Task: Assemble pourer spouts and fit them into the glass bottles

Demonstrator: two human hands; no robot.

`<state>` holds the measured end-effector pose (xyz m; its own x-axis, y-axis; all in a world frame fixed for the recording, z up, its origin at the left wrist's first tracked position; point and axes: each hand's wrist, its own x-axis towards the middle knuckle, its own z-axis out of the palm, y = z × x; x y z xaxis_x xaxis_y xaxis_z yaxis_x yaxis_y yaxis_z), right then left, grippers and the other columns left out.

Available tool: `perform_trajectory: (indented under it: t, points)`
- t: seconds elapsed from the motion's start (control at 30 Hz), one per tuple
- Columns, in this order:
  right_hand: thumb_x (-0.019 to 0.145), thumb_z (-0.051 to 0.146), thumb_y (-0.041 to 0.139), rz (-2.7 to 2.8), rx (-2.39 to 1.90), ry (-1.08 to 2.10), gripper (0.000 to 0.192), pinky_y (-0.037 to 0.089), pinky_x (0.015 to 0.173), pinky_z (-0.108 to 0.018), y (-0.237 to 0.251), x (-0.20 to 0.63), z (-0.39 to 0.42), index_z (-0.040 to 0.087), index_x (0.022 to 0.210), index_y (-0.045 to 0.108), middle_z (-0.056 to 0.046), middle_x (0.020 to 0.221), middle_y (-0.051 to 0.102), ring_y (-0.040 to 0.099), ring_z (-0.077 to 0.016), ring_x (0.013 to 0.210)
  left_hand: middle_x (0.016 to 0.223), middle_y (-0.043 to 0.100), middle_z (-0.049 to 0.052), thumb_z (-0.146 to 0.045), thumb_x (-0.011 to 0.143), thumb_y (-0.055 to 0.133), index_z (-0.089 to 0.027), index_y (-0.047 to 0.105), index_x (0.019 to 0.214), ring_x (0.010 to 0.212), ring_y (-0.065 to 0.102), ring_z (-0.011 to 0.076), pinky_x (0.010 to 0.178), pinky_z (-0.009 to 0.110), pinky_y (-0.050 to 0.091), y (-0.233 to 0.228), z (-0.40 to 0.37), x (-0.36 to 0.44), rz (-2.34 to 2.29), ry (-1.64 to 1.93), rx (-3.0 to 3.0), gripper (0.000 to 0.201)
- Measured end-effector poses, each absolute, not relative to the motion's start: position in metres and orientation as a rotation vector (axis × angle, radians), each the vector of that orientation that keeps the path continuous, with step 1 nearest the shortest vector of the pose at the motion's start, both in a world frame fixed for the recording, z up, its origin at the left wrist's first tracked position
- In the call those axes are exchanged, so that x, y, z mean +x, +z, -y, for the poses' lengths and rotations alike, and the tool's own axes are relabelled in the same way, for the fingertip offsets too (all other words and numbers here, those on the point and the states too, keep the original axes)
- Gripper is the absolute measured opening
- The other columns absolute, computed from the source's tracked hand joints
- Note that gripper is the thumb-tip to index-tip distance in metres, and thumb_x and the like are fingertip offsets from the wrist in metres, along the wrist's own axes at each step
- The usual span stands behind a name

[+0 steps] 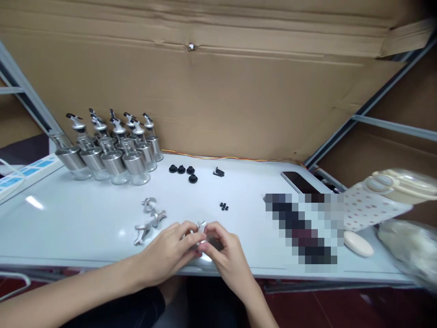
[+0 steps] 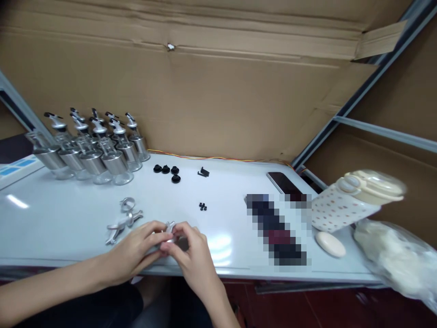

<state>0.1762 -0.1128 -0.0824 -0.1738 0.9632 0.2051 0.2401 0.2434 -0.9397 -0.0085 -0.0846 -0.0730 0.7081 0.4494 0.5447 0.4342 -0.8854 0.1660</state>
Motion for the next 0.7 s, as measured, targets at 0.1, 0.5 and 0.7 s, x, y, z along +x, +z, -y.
perform_trajectory:
  t: [0.1,0.5,0.7]
  points:
    - [0.094,0.048,0.047,1.601,-1.244,0.715,0.032,0.047,0.070,-0.030,-0.086,0.191,0.104,0.021,0.095,0.064,-0.006,0.087,0.065,0.060,-0.0204,0.079,0.098,0.060,0.006,-0.026,0.098,0.036,-0.023,0.040,0.117,0.078,0.065,0.0155,0.069,0.026,0.054,-0.073,0.084,-0.004,-0.777,0.861,2.750,0.020]
    - [0.093,0.032,0.046,1.670,-1.632,0.097,0.020,0.048,0.080,-0.042,-0.111,0.219,0.085,0.021,0.101,0.060,-0.010,0.098,0.063,0.057,-0.0266,0.093,0.108,0.064,0.011,-0.017,0.095,0.036,-0.020,0.040,0.119,0.082,0.067,0.0192,0.071,0.030,0.057,-0.084,0.076,0.004,-0.784,0.790,2.695,0.024]
    - [0.088,0.029,0.052,1.561,-1.622,0.236,0.011,0.047,0.063,-0.032,-0.099,0.207,0.090,0.022,0.083,0.059,-0.004,0.077,0.063,0.059,-0.0208,0.069,0.110,0.064,0.008,-0.015,0.091,0.044,-0.023,0.041,0.119,0.094,0.065,0.0180,0.082,0.028,0.054,-0.075,0.075,-0.003,-0.828,0.753,2.409,0.029]
